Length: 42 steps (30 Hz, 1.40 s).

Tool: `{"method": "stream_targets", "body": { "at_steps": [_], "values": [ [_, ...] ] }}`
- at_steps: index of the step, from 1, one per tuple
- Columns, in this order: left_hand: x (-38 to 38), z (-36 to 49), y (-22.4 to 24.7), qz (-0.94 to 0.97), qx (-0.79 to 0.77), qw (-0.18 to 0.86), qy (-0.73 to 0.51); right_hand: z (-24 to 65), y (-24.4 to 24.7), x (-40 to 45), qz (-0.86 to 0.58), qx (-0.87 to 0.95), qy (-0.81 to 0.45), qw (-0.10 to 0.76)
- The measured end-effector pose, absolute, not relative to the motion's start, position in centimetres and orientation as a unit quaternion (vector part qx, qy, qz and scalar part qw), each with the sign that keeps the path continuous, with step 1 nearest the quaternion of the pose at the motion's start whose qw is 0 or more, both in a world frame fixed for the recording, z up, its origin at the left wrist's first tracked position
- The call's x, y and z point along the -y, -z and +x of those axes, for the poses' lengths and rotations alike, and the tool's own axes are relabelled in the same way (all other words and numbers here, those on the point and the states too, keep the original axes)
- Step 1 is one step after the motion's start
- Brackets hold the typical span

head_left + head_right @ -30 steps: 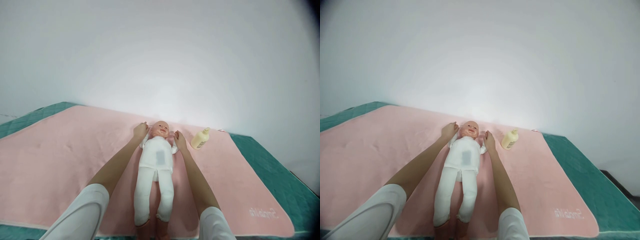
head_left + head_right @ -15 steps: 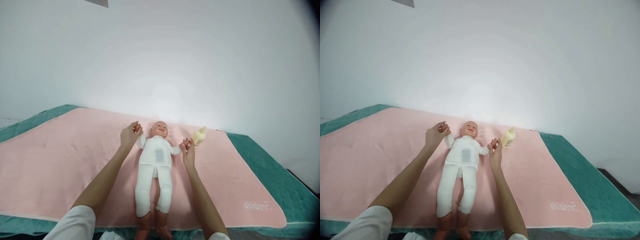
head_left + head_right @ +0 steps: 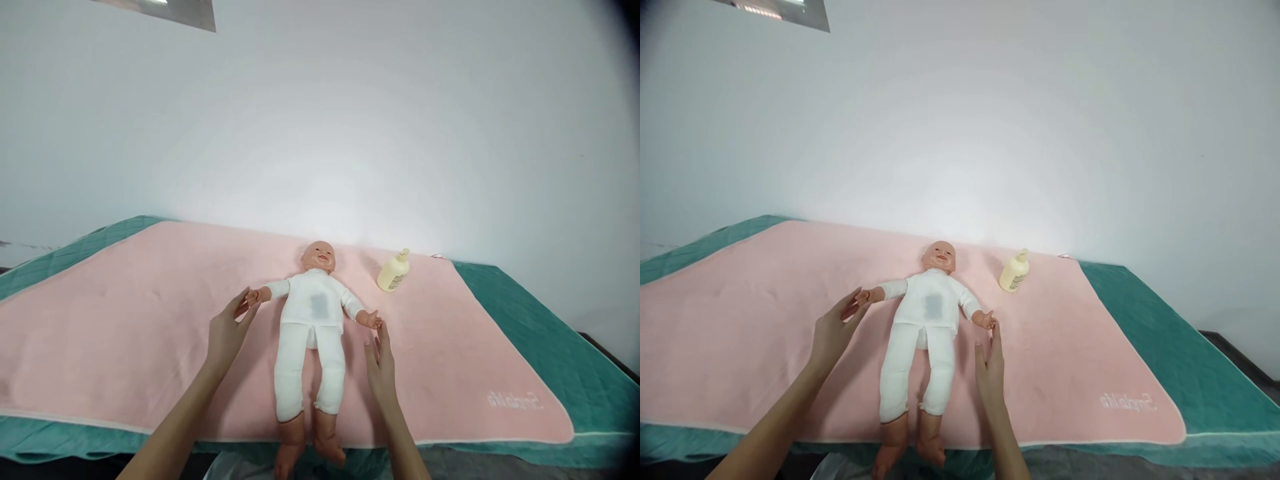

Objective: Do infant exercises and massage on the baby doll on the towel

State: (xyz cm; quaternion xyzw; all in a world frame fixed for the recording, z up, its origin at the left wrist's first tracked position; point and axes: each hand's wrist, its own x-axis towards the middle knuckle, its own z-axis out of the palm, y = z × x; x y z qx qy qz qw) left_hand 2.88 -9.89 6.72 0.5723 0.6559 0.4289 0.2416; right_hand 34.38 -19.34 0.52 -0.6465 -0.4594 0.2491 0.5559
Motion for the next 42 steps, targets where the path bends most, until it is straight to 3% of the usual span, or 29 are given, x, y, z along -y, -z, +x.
{"method": "stream_targets", "body": {
  "at_steps": [11,19,24,34,42],
  "values": [
    [12.9,2.2,-4.6,0.633,-0.709,0.2,-0.238,35.0,4.0,22.0,-0.743,0.529,-0.16,0.377],
    [13.2,2.6,-3.8,0.678,-0.685,0.16,-0.214,34.1,4.9,22.2,-0.737,0.593,-0.055,0.32],
    [13.0,2.3,-3.8,0.657,-0.692,0.196,-0.225,33.8,4.9,21.9,-0.747,0.572,-0.071,0.332],
    [11.6,2.0,-2.3,0.499,-0.631,0.336,-0.49,33.6,1.4,19.7,-0.722,0.499,-0.196,0.438],
    [8.3,4.6,-6.3,0.479,-0.595,0.272,-0.585,34.9,-3.9,13.6,-0.66,0.53,-0.146,0.512]
  ]
}}
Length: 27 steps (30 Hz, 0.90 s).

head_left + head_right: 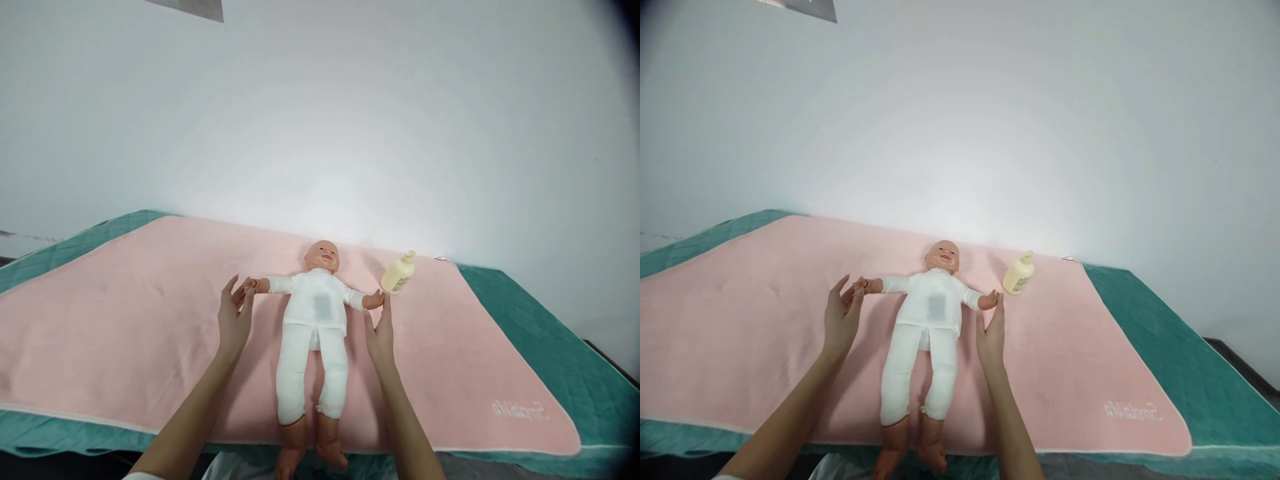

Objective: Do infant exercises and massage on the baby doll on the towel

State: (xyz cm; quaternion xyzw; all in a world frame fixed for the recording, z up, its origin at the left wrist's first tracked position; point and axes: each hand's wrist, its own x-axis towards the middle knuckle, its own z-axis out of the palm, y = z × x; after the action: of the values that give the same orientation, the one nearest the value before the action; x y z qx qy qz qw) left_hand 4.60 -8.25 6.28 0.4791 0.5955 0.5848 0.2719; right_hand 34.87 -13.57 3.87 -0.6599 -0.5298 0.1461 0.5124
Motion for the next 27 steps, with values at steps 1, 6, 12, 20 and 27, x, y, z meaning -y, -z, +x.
{"method": "stream_targets", "body": {
  "at_steps": [1,6,12,20,27],
  "values": [
    [7.7,5.0,-6.5,0.474,-0.59,0.268,-0.596,34.9,-4.2,12.5,-0.653,0.528,-0.131,0.526],
    [4.4,6.9,-7.5,0.456,-0.567,0.246,-0.64,35.4,-5.0,7.2,-0.608,0.531,-0.1,0.582],
    [-1.2,8.8,-8.5,0.519,-0.563,0.214,-0.606,36.1,-4.7,2.0,-0.6,0.551,-0.078,0.575],
    [-5.7,11.6,-6.8,0.663,-0.637,0.182,-0.348,36.0,-4.4,-1.2,-0.615,0.534,-0.165,0.557],
    [-7.3,12.2,-6.6,0.71,-0.654,0.212,-0.155,35.0,-5.0,-1.4,-0.628,0.534,-0.175,0.539]
  ]
}}
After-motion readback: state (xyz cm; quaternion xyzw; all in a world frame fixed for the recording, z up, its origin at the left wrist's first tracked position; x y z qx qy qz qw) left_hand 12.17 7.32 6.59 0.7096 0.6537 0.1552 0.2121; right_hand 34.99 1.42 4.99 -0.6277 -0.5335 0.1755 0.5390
